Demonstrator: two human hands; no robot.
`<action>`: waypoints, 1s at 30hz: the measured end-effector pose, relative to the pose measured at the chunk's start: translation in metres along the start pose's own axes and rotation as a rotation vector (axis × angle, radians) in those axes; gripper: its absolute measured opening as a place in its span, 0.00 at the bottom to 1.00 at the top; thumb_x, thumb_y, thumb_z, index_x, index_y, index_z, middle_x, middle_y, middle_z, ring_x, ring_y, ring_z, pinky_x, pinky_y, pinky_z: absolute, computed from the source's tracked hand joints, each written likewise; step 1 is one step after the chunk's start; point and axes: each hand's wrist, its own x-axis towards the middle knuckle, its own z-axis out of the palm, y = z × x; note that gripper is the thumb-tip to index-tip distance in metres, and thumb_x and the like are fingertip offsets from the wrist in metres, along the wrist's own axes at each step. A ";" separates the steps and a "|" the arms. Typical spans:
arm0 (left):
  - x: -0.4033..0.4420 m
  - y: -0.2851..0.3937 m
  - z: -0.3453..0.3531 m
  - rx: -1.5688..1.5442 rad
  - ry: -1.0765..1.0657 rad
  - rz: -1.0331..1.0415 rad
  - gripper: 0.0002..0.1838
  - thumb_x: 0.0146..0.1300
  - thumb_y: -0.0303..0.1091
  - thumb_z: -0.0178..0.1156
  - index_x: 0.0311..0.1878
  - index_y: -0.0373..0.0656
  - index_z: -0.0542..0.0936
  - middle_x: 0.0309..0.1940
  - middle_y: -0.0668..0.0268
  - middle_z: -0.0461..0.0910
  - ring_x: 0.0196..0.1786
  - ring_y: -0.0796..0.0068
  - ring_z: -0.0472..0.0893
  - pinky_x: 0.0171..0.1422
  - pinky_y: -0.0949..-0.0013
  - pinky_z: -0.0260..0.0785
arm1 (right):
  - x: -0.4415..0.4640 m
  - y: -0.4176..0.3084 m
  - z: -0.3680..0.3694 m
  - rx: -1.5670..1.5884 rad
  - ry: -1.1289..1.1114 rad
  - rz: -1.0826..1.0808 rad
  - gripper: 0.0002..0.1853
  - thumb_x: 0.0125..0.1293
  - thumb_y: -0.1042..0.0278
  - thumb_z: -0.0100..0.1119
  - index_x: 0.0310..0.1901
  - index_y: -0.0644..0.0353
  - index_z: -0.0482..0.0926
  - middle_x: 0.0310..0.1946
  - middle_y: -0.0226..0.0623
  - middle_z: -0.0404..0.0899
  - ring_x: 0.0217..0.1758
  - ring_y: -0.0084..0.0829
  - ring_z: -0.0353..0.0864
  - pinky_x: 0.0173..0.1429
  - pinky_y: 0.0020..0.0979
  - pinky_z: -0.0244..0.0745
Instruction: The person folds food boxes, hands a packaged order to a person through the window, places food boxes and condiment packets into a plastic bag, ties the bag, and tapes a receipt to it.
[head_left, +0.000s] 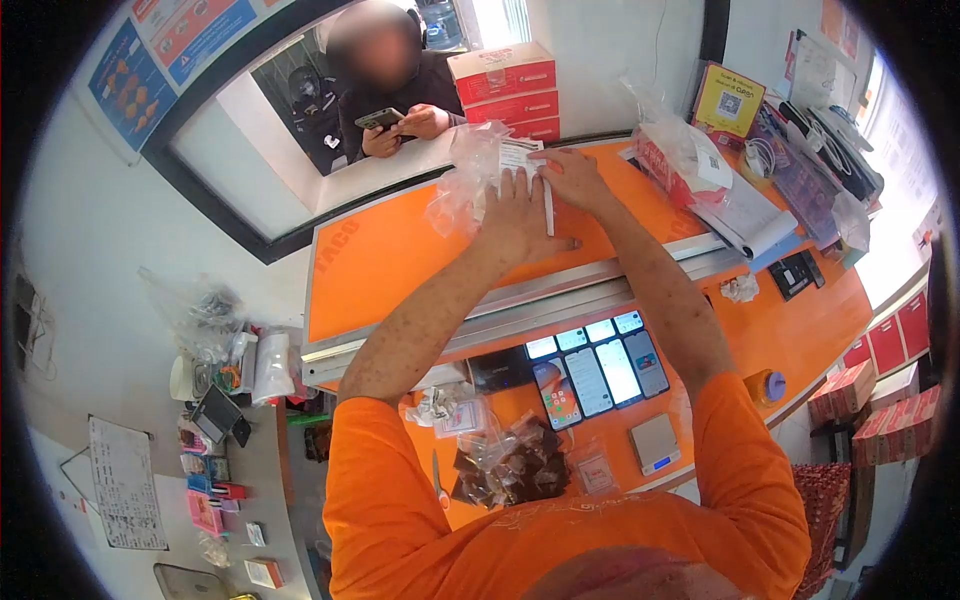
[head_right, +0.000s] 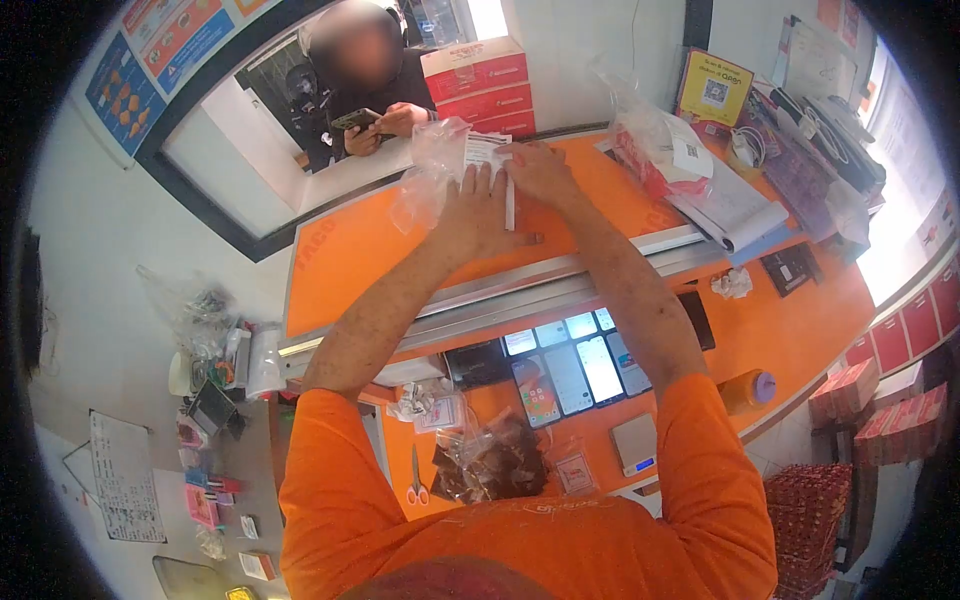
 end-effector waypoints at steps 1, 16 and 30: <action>-0.001 0.000 0.001 -0.005 0.003 -0.002 0.67 0.50 0.84 0.54 0.77 0.32 0.55 0.75 0.37 0.55 0.79 0.38 0.54 0.77 0.32 0.47 | -0.003 -0.001 0.000 -0.030 0.007 -0.016 0.21 0.69 0.55 0.49 0.60 0.39 0.81 0.58 0.43 0.79 0.66 0.45 0.73 0.69 0.57 0.58; -0.186 0.036 -0.082 -0.671 0.216 0.457 0.40 0.57 0.55 0.70 0.69 0.46 0.71 0.73 0.53 0.61 0.77 0.49 0.58 0.75 0.39 0.50 | 0.023 -0.052 0.056 1.019 -0.326 0.224 0.32 0.71 0.53 0.61 0.71 0.60 0.70 0.58 0.48 0.77 0.60 0.36 0.77 0.62 0.31 0.73; -0.482 0.215 0.069 -1.574 0.473 -0.775 0.13 0.73 0.33 0.60 0.55 0.37 0.79 0.52 0.62 0.82 0.52 0.72 0.82 0.55 0.68 0.75 | -0.084 -0.177 0.088 0.776 0.322 -0.174 0.33 0.74 0.59 0.55 0.75 0.64 0.59 0.73 0.47 0.64 0.74 0.42 0.64 0.78 0.40 0.54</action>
